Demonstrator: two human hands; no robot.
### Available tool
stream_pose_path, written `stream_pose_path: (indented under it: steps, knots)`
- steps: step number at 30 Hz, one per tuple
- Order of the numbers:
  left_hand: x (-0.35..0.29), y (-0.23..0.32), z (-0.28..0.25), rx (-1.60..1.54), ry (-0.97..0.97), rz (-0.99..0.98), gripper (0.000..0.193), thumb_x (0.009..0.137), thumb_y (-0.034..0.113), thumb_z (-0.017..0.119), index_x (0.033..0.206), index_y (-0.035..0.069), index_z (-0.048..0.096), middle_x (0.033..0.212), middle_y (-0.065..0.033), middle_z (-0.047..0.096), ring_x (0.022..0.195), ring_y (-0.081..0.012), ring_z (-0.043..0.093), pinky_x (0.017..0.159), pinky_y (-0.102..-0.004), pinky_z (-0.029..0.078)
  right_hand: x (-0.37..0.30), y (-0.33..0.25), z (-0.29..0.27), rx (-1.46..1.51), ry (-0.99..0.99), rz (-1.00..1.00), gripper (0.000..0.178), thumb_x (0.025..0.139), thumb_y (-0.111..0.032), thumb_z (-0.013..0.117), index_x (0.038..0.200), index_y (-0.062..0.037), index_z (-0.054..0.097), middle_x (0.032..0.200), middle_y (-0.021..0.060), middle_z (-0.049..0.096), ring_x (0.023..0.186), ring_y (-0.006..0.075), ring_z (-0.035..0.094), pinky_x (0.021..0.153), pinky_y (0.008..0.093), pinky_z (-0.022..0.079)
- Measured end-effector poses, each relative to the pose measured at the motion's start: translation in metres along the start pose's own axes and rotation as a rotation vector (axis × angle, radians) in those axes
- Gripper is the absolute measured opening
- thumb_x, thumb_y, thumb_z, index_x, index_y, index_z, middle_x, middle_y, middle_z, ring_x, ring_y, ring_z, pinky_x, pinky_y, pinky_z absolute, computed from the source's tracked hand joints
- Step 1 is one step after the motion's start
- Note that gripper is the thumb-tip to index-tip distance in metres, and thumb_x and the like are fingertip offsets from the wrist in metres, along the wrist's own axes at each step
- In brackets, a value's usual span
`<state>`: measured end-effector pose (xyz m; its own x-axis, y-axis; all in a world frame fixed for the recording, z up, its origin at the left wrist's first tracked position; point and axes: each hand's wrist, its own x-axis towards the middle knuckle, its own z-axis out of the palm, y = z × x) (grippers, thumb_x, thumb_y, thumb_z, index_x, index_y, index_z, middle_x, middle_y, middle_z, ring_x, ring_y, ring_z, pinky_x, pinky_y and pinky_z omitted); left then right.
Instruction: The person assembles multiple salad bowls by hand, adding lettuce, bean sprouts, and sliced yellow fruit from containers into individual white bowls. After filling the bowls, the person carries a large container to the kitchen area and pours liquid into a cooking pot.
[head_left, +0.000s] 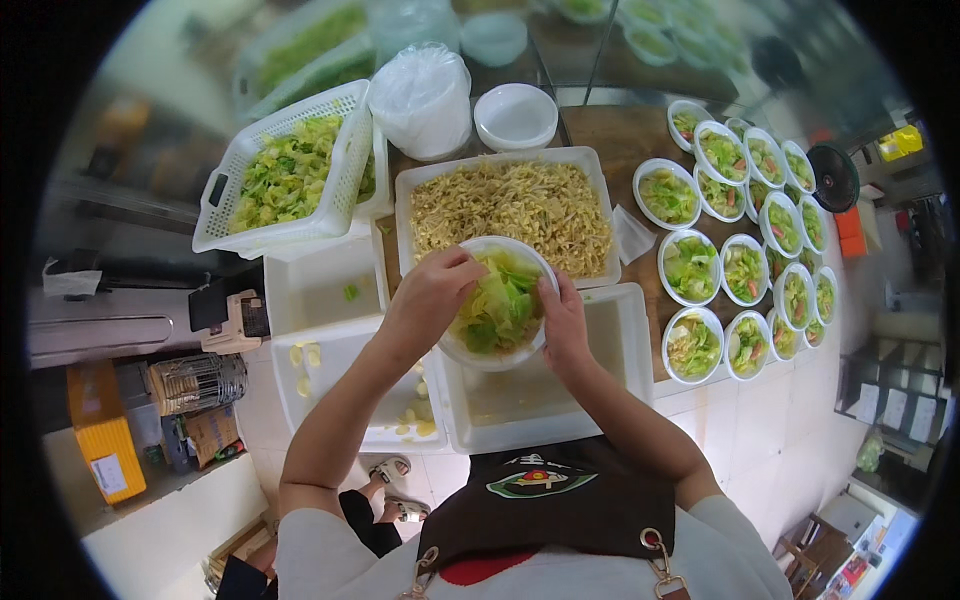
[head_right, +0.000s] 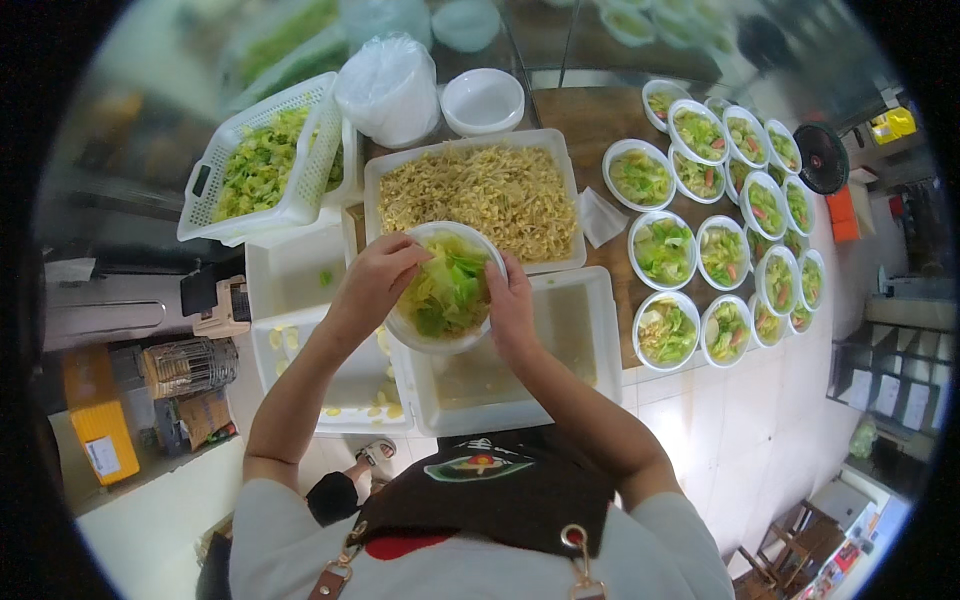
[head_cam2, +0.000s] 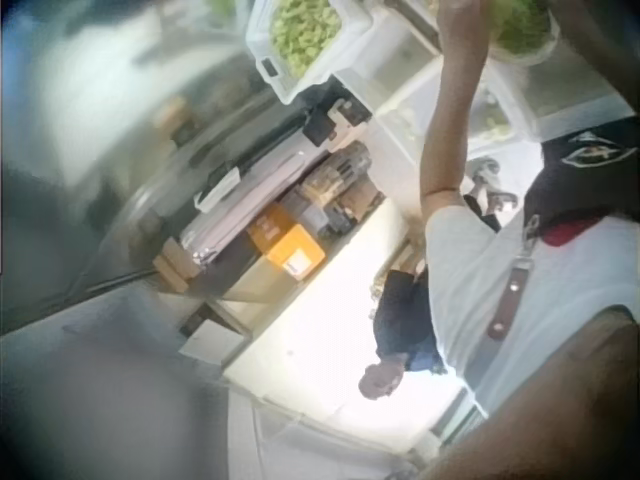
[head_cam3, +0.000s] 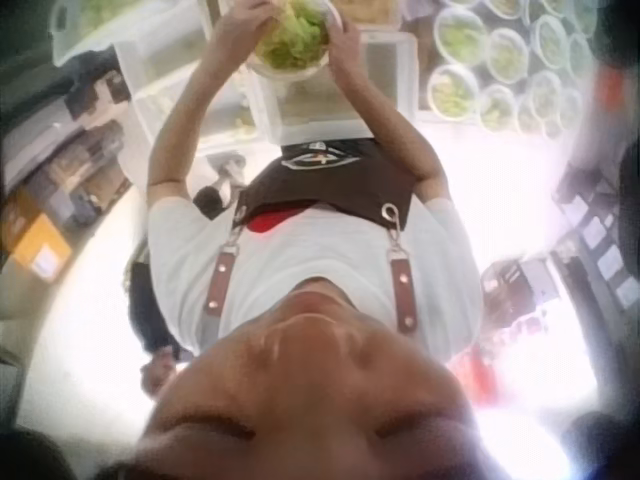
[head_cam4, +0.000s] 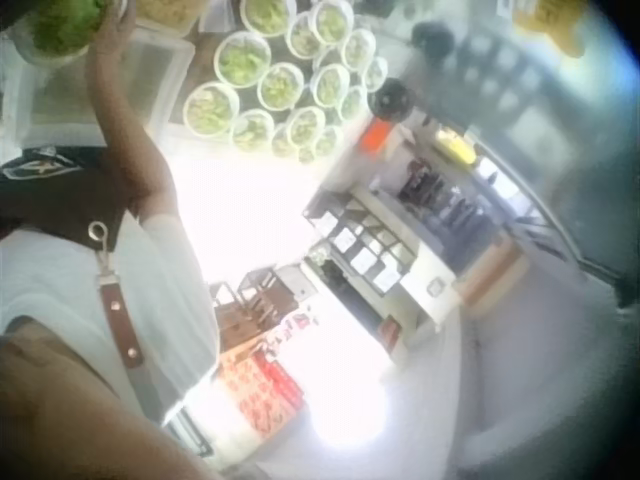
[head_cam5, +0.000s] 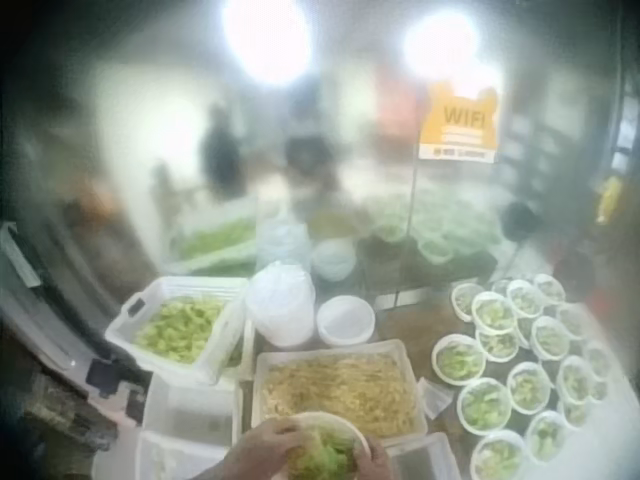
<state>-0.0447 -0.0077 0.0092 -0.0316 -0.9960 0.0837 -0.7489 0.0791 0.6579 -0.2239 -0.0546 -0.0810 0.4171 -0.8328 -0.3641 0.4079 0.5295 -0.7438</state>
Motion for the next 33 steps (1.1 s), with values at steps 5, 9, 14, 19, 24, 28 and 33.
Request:
stream_pose_path:
  steps: [5,9,14,19,24,28,33]
  knots:
    - [0.000,0.041,-0.001,-0.371,0.206,-0.150,0.017,0.080,-0.004,0.058,0.097,0.001,0.061,0.090,-0.0061,0.058,0.081,-0.0178,0.059,0.070,-0.0280,0.048,-0.010,-0.015,-0.033,0.040,-0.035,0.013,0.027,0.093,-0.012,0.047,0.116,-0.0002,0.050,0.105,0.0059,0.058,0.094,0.0104,0.053,0.083,0.0248,0.043]
    - [-0.010,0.046,0.004,-0.551,0.262,-0.327,0.018,0.081,-0.004,0.059,0.098,0.002,0.062,0.089,-0.0002,0.059,0.079,-0.0094,0.056,0.069,-0.0223,0.047,-0.020,-0.031,-0.049,0.041,-0.071,0.050,0.028,0.093,-0.013,0.047,0.118,-0.0004,0.050,0.106,0.0063,0.058,0.095,0.0112,0.053,0.084,0.0258,0.043]
    - [0.002,0.027,-0.040,-0.618,0.539,-0.377,0.017,0.083,0.002,0.060,0.100,0.005,0.062,0.090,0.0018,0.060,0.080,-0.0065,0.055,0.070,-0.0209,0.046,-0.022,-0.046,-0.088,0.006,0.014,0.101,0.028,0.092,-0.014,0.048,0.117,-0.0008,0.050,0.104,0.0063,0.058,0.094,0.0125,0.055,0.083,0.0266,0.045]
    - [0.029,-0.047,-0.162,-0.214,0.723,-0.435,0.023,0.085,0.013,0.060,0.107,0.006,0.060,0.092,-0.0025,0.061,0.079,-0.0099,0.056,0.070,-0.0240,0.046,-0.029,-0.068,-0.121,0.085,0.006,0.134,0.027,0.092,-0.015,0.047,0.117,-0.0035,0.049,0.108,0.0071,0.058,0.097,0.0169,0.057,0.082,0.0313,0.050]
    - [0.024,-0.158,-0.211,0.787,0.482,-0.547,0.032,0.083,0.020,0.061,0.112,0.006,0.057,0.101,-0.0159,0.061,0.081,-0.0225,0.062,0.071,-0.0331,0.048,-0.041,-0.064,-0.160,0.079,0.125,0.085,0.027,0.092,-0.015,0.049,0.116,-0.0046,0.050,0.105,0.0054,0.059,0.097,0.0158,0.057,0.084,0.0314,0.048]
    - [0.054,-0.106,-0.115,0.463,0.493,-0.420,0.017,0.083,0.012,0.059,0.098,0.004,0.062,0.079,-0.0094,0.063,0.070,-0.0198,0.061,0.063,-0.0319,0.047,-0.029,-0.089,-0.195,0.155,0.305,0.006,0.026,0.092,-0.015,0.048,0.115,-0.0035,0.050,0.107,0.0068,0.057,0.098,0.0171,0.054,0.085,0.0317,0.046]
    - [0.029,-0.033,0.014,-0.077,0.368,-0.429,0.010,0.082,0.001,0.055,0.090,0.002,0.061,0.073,-0.0052,0.060,0.064,-0.0132,0.054,0.061,-0.0263,0.045,0.042,-0.110,-0.225,0.020,0.403,-0.180,0.026,0.092,-0.014,0.046,0.114,0.0000,0.050,0.107,0.0104,0.055,0.094,0.0183,0.053,0.082,0.0320,0.044]
